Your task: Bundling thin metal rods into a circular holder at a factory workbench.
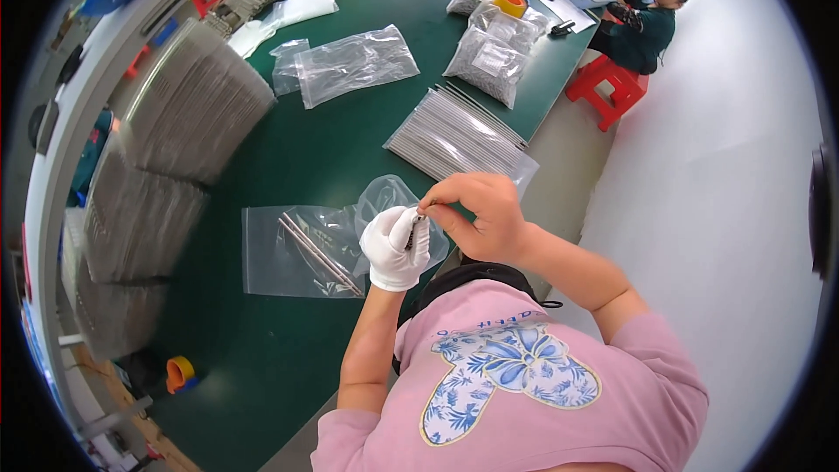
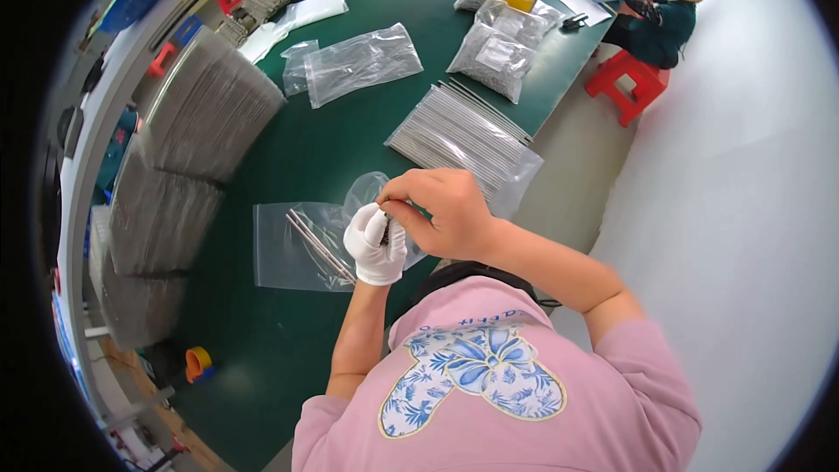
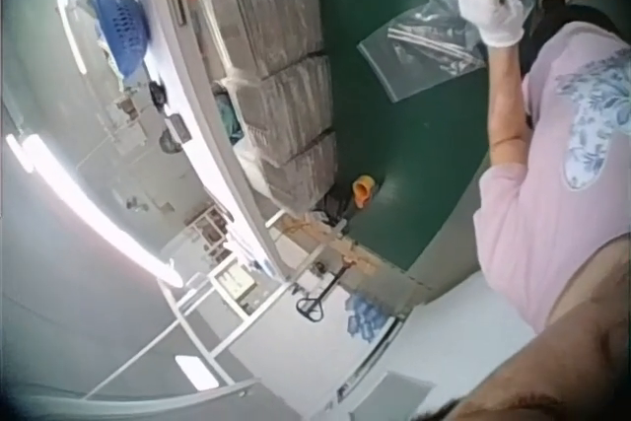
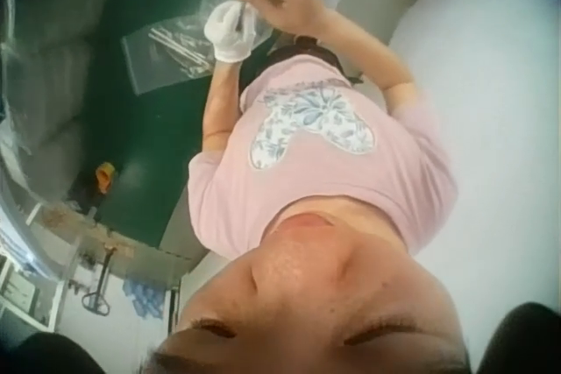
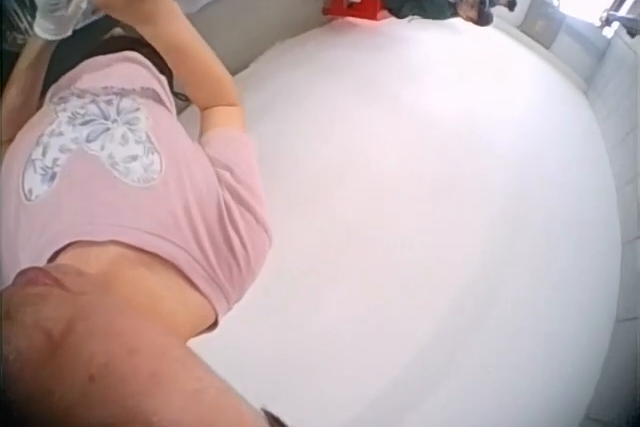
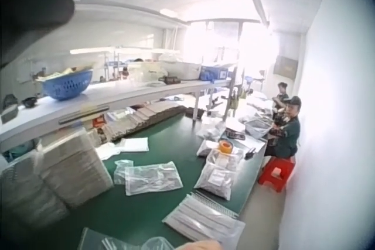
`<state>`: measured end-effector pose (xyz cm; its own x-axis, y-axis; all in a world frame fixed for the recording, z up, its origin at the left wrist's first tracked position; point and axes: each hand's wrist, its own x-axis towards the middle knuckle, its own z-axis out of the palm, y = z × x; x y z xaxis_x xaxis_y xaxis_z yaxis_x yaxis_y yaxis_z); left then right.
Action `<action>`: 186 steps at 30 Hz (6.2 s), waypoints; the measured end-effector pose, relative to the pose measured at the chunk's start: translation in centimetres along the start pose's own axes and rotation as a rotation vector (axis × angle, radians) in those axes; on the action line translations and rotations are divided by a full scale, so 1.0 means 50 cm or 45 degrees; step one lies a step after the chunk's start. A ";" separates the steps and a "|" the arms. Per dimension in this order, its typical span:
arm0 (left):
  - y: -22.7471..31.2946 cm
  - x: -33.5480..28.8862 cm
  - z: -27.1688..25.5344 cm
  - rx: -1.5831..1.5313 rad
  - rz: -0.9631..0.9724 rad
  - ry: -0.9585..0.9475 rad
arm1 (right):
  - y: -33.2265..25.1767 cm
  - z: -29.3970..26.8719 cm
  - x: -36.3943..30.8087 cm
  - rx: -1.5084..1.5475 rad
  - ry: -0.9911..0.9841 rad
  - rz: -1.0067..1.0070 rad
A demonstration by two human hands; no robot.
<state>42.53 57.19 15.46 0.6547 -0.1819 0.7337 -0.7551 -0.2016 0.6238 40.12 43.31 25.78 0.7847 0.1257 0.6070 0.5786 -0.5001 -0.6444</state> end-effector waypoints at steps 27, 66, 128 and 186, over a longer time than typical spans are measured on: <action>-0.006 -0.012 -0.006 0.016 0.051 -0.073 | -0.001 0.011 -0.014 -0.274 -0.013 -0.165; -0.003 -0.006 0.004 -0.100 -0.028 -0.106 | 0.015 0.020 0.008 -0.579 -0.427 -0.012; 0.057 -0.038 0.011 -0.236 -0.979 0.262 | 0.118 -0.012 -0.022 0.397 -0.177 0.177; 0.050 -0.026 0.029 -0.087 -0.813 0.267 | 0.119 0.015 0.002 0.221 -0.384 -0.105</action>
<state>39.86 55.51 15.68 0.9579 0.1451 0.2477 -0.2272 -0.1445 0.9631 43.84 40.99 21.66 0.7494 0.4196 0.5122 0.6513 -0.3281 -0.6842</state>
